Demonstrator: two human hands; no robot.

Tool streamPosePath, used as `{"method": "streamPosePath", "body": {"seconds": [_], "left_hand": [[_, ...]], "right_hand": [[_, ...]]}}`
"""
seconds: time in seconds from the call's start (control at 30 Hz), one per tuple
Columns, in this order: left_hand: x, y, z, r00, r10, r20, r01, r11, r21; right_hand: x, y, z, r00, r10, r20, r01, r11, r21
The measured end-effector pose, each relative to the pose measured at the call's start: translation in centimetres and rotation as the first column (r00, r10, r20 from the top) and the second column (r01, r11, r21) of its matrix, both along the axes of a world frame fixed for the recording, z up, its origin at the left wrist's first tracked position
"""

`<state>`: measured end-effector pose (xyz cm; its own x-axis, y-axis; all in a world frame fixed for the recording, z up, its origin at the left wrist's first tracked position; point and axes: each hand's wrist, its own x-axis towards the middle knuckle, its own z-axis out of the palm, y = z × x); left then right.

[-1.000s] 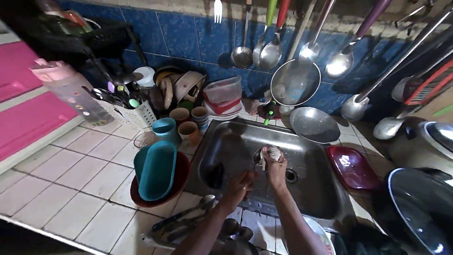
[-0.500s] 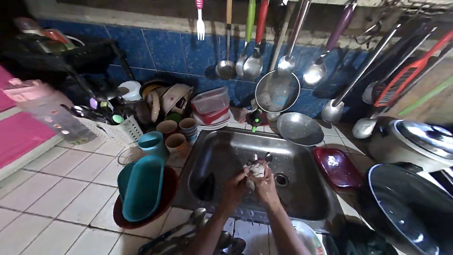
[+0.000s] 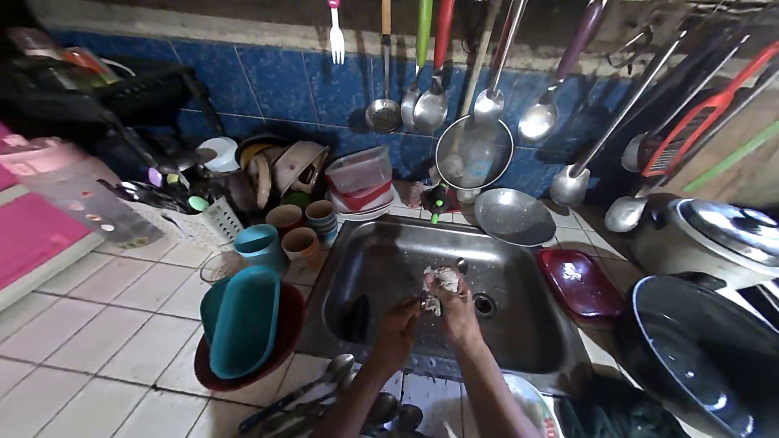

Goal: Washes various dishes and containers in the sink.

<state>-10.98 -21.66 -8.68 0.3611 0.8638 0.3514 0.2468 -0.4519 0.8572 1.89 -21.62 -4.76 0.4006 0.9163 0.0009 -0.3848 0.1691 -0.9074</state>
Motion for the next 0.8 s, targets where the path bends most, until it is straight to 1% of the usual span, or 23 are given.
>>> {"method": "streamPosePath", "body": {"seconds": [0.1, 0.2, 0.27, 0.37, 0.47, 0.53, 0.57, 0.63, 0.7, 0.8], "left_hand": [[-0.1, 0.2, -1.5, 0.999, 0.033, 0.018, -0.035, 0.988, 0.148], [0.4, 0.1, -2.1, 0.996, 0.074, 0.048, -0.084, 0.959, 0.27], [0.9, -0.2, -2.1, 0.992, 0.1, 0.074, -0.117, 0.947, 0.298], [2.0, -0.8, -2.0, 0.979, 0.131, 0.157, -0.171, 0.946, 0.276], [2.3, -0.8, -1.5, 0.968, 0.087, 0.236, -0.145, 0.96, 0.24], [1.8, -0.6, -0.8, 0.961, 0.035, 0.275, -0.081, 0.984, 0.157], [1.3, -0.6, -0.3, 0.964, 0.016, 0.264, -0.048, 0.992, 0.113], [0.4, -0.1, 0.3, 0.974, -0.041, 0.221, 0.021, 0.995, 0.094], [-0.2, 0.4, 0.5, 0.988, -0.07, 0.136, 0.051, 0.988, 0.143], [-0.3, 0.9, -0.4, 0.998, -0.038, 0.059, 0.019, 0.959, 0.284]], "right_hand": [[-0.7, 0.4, 0.0, 0.977, -0.08, -0.199, 0.079, 0.997, -0.015], [-1.2, 0.5, 0.6, 0.948, -0.13, -0.29, 0.134, 0.991, -0.008], [-1.6, 0.5, 1.2, 0.93, -0.171, -0.326, 0.178, 0.984, -0.008], [-1.9, 0.5, 2.0, 0.902, -0.209, -0.377, 0.228, 0.974, 0.005], [-1.6, -0.1, 2.1, 0.912, -0.169, -0.374, 0.201, 0.978, 0.047], [-1.1, -0.8, 1.7, 0.957, -0.078, -0.281, 0.111, 0.989, 0.103], [-0.8, -1.1, 1.5, 0.974, -0.032, -0.223, 0.058, 0.992, 0.11], [-0.3, -1.5, 1.2, 0.987, 0.019, -0.16, -0.005, 0.996, 0.092], [-0.1, -1.5, 1.0, 0.985, 0.002, -0.175, 0.01, 0.998, 0.067], [-0.8, -0.9, 1.0, 0.955, -0.091, -0.282, 0.106, 0.994, 0.037]]}}
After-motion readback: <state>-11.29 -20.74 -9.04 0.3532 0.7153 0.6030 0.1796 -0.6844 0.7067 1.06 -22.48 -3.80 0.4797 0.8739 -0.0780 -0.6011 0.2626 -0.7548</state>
